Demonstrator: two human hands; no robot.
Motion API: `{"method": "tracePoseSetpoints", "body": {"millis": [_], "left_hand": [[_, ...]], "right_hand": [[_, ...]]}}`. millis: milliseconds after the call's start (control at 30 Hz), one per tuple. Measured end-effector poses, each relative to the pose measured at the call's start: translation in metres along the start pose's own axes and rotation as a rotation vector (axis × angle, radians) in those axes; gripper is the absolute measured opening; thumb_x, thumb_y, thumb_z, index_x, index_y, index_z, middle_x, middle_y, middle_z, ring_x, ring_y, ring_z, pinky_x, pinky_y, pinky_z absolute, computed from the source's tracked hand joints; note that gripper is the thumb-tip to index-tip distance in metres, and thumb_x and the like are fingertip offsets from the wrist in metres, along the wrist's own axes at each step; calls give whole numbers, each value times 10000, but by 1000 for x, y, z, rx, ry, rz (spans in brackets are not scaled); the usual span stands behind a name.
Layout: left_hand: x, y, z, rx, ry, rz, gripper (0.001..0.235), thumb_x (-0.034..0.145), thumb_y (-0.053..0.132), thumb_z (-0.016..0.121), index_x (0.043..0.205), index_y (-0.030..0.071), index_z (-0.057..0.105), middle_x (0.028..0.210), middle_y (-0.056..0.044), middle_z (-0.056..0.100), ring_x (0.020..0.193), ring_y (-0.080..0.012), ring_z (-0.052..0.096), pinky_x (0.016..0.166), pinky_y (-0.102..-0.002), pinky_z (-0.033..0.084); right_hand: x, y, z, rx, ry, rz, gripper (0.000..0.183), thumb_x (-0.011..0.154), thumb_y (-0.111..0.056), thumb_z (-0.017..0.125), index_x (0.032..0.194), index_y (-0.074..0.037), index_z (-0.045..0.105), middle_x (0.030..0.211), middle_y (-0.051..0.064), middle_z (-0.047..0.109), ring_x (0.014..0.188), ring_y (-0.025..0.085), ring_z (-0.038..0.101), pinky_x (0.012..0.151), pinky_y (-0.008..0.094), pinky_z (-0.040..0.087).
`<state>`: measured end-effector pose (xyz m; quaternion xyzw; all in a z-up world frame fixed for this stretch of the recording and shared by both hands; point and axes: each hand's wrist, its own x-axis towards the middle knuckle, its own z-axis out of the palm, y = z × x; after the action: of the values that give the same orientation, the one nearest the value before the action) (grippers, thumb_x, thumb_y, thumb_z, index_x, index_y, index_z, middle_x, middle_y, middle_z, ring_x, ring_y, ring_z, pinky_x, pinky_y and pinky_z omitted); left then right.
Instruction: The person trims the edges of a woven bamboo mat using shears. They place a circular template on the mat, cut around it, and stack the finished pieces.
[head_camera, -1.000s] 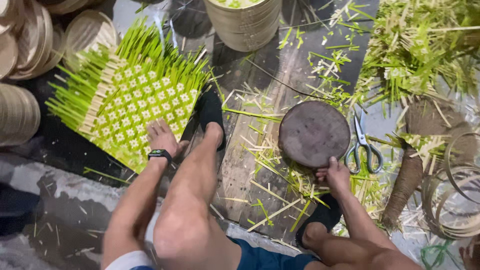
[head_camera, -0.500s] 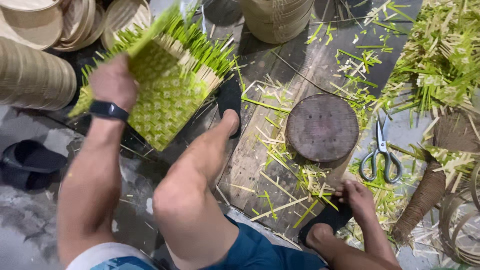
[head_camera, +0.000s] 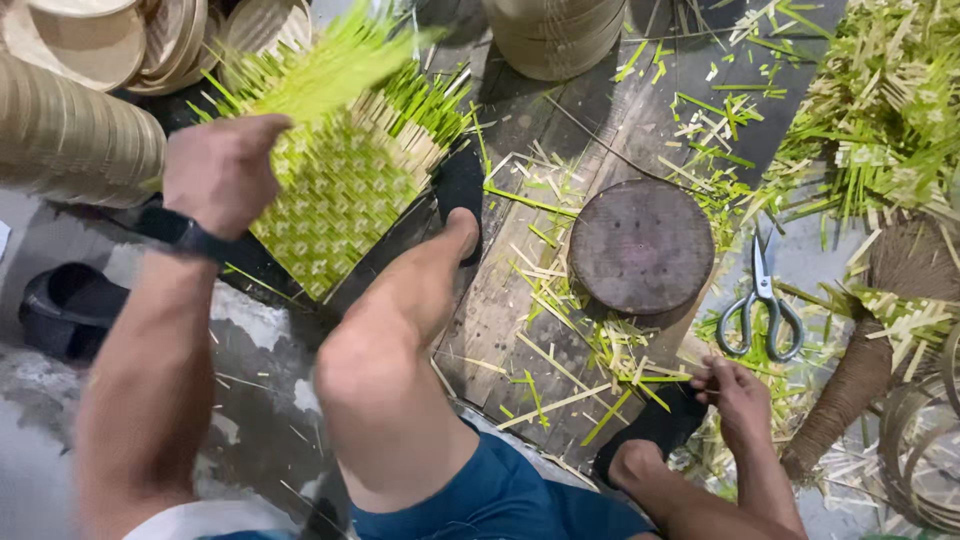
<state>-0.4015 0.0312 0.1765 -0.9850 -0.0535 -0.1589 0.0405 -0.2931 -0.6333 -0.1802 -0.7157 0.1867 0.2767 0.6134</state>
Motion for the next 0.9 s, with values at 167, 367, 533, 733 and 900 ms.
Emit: {"method": "tracePoseSetpoints", "body": {"millis": [167,367,533,733,900], "left_hand": [[38,168,-70,101,-559,334,132,966,168,566,1057,168,662,773,-52,665,699,-252,681,616,-415,550],[27,292,17,-321,92,875,550,813,129,604,1304,-119,608,1205,-279,699,1088,-353,716,949,-421,587],[-30,334,173,-364,-123,1073,495,829,209,589,1232,-75,639,1246,-268,685,1148,-380,696,1007,-476,543],[-37,324,289,-576,-371,910,471,855,254,699,1280,53,669,1378,-174,655,1262,-342,613,990,-448,509],[18,290,318,-837,-535,-311,947,435,455,994,1173,6,606,1117,-164,659,1036,-276,621,918,-448,496]], "right_hand": [[-10,-37,-1,293,-122,-74,462,1093,-392,541,1231,38,637,985,139,696,849,252,679,754,376,534],[8,-75,-33,680,-332,-98,668,919,-605,526,1184,-1,629,1090,166,721,1006,274,716,886,433,584],[50,-66,-59,454,-43,18,547,955,-474,672,1304,-56,622,1136,132,681,963,258,665,809,417,551],[114,-77,-4,123,-12,145,293,863,-213,753,1113,-75,687,977,61,713,822,195,668,664,374,557],[127,-110,13,42,95,205,233,899,-220,762,1086,-90,712,929,38,720,747,171,645,615,337,516]]}}
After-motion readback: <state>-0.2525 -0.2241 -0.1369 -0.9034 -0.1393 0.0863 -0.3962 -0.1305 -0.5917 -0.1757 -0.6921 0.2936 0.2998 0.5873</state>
